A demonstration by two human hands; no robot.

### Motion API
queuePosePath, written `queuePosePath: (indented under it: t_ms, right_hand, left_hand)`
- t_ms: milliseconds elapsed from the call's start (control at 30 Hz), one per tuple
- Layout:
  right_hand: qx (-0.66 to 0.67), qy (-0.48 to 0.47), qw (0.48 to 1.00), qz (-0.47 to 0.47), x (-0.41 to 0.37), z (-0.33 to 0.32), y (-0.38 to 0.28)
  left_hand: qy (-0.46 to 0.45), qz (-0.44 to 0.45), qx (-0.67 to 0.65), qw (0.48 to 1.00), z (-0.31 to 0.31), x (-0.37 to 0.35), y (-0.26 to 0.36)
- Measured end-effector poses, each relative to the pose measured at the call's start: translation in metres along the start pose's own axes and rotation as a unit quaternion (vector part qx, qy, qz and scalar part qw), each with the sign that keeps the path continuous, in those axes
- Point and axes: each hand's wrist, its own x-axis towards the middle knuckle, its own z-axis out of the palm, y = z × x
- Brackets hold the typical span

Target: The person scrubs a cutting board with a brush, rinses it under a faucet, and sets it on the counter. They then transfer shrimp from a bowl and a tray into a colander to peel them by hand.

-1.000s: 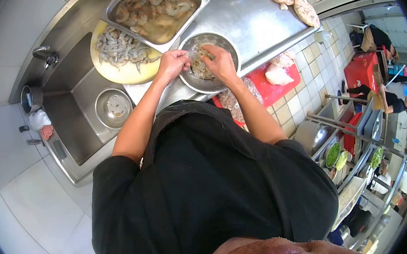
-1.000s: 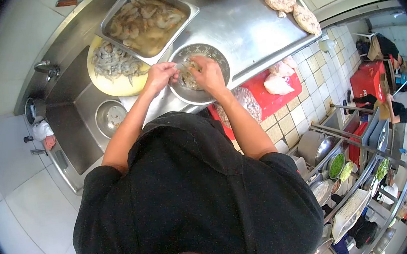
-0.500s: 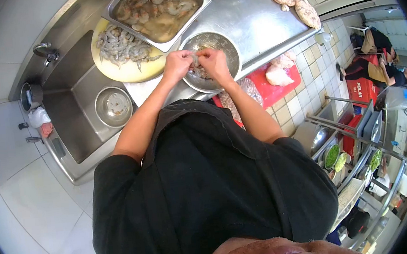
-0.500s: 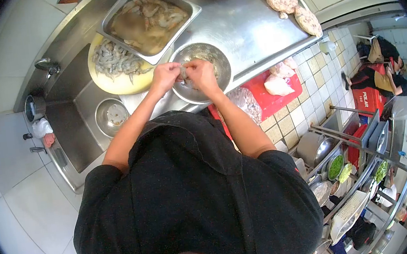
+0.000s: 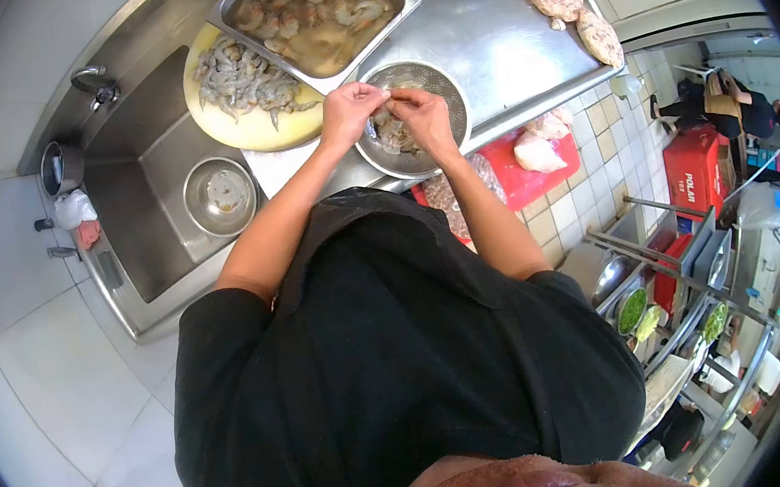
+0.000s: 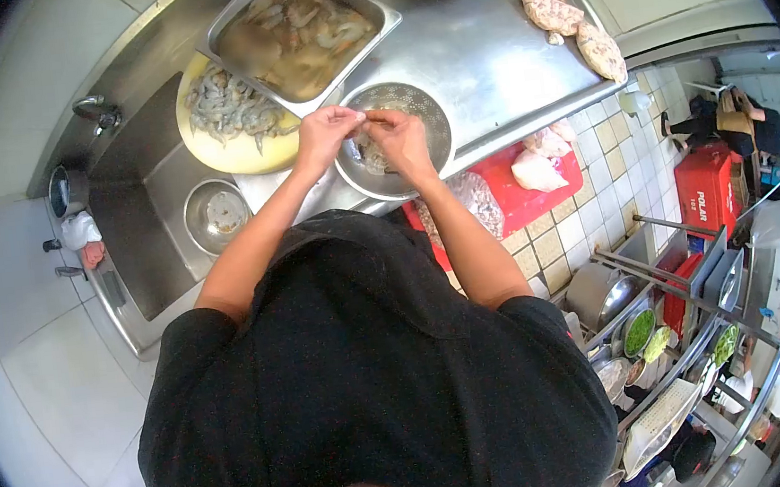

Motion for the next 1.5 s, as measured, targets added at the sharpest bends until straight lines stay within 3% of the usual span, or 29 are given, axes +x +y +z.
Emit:
queuePosePath:
  t_ms: [100, 233, 300, 400, 567, 867, 1067, 1267, 1367, 1500]
  right_hand:
    - [0.130, 0.023, 0.989, 0.069, 0.000, 0.005, -0.006]
    - [-0.011, 0.062, 0.998, 0.011, -0.003, 0.011, -0.013]
    - [-0.096, 0.060, 0.993, -0.010, -0.004, 0.014, -0.013]
    - [-0.106, 0.027, 0.994, 0.003, -0.005, 0.011, -0.018]
    - [-0.107, -0.004, 0.993, -0.052, -0.009, 0.010, -0.013]
    - [-0.170, -0.049, 0.982, -0.072, -0.012, 0.009, -0.001]
    - [-0.164, -0.082, 0.982, -0.049, -0.019, 0.006, -0.022]
    - [-0.179, -0.093, 0.979, -0.021, -0.027, 0.007, -0.040]
    - [-0.165, -0.091, 0.982, 0.005, -0.028, 0.007, -0.036]
    - [-0.151, -0.091, 0.984, -0.014, -0.031, 0.004, -0.033]
  left_hand:
    - [-0.012, 0.049, -0.019, 0.999, 0.005, -0.009, -0.003]
    - [0.019, 0.244, 0.137, 0.960, 0.013, -0.027, 0.003]
    - [0.011, 0.190, 0.201, 0.961, 0.008, -0.029, 0.008]
    - [-0.013, 0.152, 0.255, 0.955, -0.002, -0.019, 0.005]
    - [-0.023, 0.105, 0.302, 0.947, -0.007, -0.023, 0.011]
    - [-0.063, 0.088, 0.269, 0.957, -0.017, -0.029, 0.003]
    - [-0.073, 0.087, 0.361, 0.926, -0.011, -0.037, 0.022]
    - [-0.095, 0.080, 0.334, 0.934, -0.015, -0.038, 0.013]
    - [-0.114, 0.126, 0.363, 0.916, -0.019, -0.035, 0.001]
    - [-0.140, 0.017, 0.233, 0.962, -0.023, -0.040, 0.002]
